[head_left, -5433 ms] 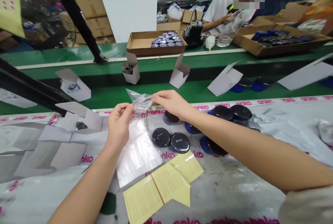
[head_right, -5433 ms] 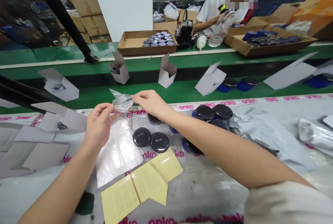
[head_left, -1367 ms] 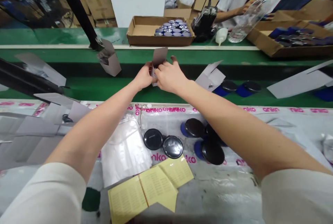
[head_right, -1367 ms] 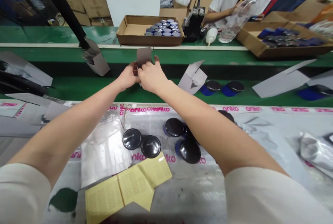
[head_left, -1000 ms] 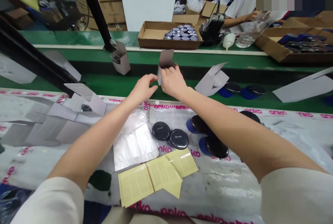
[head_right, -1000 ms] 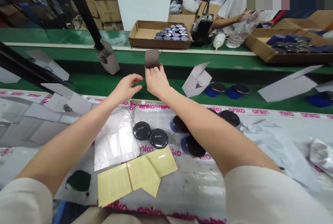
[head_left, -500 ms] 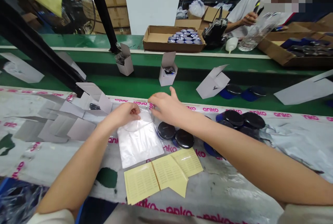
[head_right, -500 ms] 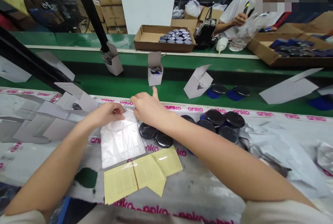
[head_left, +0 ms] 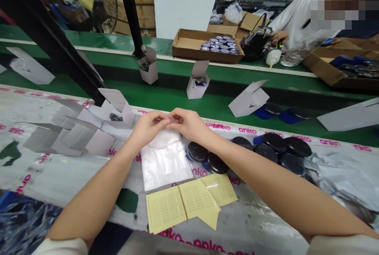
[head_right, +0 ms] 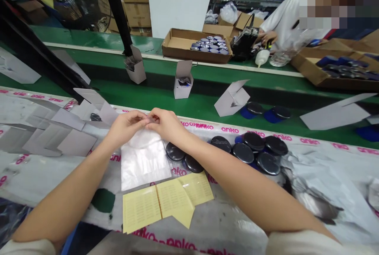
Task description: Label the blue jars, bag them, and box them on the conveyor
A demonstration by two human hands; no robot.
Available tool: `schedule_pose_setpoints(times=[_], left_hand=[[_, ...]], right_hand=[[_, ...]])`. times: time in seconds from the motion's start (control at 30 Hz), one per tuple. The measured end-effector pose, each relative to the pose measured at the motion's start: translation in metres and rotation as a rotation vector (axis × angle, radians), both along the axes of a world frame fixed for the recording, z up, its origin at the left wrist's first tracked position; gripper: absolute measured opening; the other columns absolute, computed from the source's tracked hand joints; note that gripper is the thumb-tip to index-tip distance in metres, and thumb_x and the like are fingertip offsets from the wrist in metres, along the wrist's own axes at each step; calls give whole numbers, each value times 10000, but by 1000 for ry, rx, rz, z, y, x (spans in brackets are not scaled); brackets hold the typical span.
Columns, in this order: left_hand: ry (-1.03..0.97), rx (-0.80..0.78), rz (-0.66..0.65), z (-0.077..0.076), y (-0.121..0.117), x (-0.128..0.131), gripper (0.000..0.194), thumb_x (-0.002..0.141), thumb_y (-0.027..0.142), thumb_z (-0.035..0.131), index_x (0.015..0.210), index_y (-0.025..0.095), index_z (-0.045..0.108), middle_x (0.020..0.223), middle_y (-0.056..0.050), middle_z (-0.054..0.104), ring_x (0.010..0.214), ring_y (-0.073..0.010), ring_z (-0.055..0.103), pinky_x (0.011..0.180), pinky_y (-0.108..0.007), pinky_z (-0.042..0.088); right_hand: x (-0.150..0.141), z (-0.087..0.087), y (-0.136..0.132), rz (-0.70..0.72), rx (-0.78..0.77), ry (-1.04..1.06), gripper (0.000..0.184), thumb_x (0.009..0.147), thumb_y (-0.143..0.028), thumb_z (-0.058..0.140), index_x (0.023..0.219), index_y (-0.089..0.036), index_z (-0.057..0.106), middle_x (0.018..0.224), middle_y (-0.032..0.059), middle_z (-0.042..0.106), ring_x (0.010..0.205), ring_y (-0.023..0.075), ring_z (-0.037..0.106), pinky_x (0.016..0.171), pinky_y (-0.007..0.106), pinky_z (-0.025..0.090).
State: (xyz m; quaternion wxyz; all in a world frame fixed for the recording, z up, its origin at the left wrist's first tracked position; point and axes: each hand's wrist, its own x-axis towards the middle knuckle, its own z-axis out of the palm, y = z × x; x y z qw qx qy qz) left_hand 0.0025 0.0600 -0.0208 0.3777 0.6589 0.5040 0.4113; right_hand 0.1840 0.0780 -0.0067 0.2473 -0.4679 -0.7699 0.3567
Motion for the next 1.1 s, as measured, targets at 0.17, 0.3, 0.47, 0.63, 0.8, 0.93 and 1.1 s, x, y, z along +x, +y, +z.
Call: schedule_pose_setpoints(times=[0.17,0.3,0.47,0.63,0.8,0.93,1.1], left_hand=[[-190,-31,109,6,-2,2,185,750,337,801,745,214,662,731,-10,688,693,-176,632,662,-309,495],[-212,-159,14,11,-1,-3,342,670,272,853,988,206,744,762,2,697,708,-168,644,675,-301,504],[-249,-284,-28,17,-3,-3,270,667,374,887,830,185,784,813,-29,743,729,-159,643,698,-295,502],[-510,-304,89,20,-7,9,338,556,385,969,717,180,754,726,-11,728,695,-126,637,683,-252,512],[-707,-495,19,20,-12,18,375,536,330,998,692,165,700,677,16,680,646,-112,640,630,-237,558],[-786,-662,-60,21,-13,21,355,615,308,969,732,157,670,756,-3,691,714,-144,682,669,-304,624],[-823,-590,102,24,-12,25,283,658,235,913,774,159,667,768,1,686,735,-136,667,685,-297,618]], right_hand=[[12,10,5,-31,-76,166,54,841,-180,682,867,-187,728,863,31,753,807,185,672,772,320,507],[25,14,10,-39,-111,253,104,826,-253,704,899,-182,728,822,27,731,753,175,659,740,335,529],[30,16,9,-90,-62,303,187,792,-164,694,975,-197,716,881,39,717,819,195,659,779,370,535],[20,23,-9,-202,167,216,133,834,-314,749,834,-212,664,885,40,679,845,206,607,790,363,478],[12,27,-14,-3,-42,356,165,795,-276,790,774,-191,650,745,-21,649,721,146,582,694,288,445],[19,26,-12,-7,73,336,72,842,-163,693,777,-187,675,764,-24,681,725,134,586,718,281,444],[44,27,-18,-68,71,114,188,904,-129,580,952,-197,748,913,27,780,839,189,684,805,337,498]])
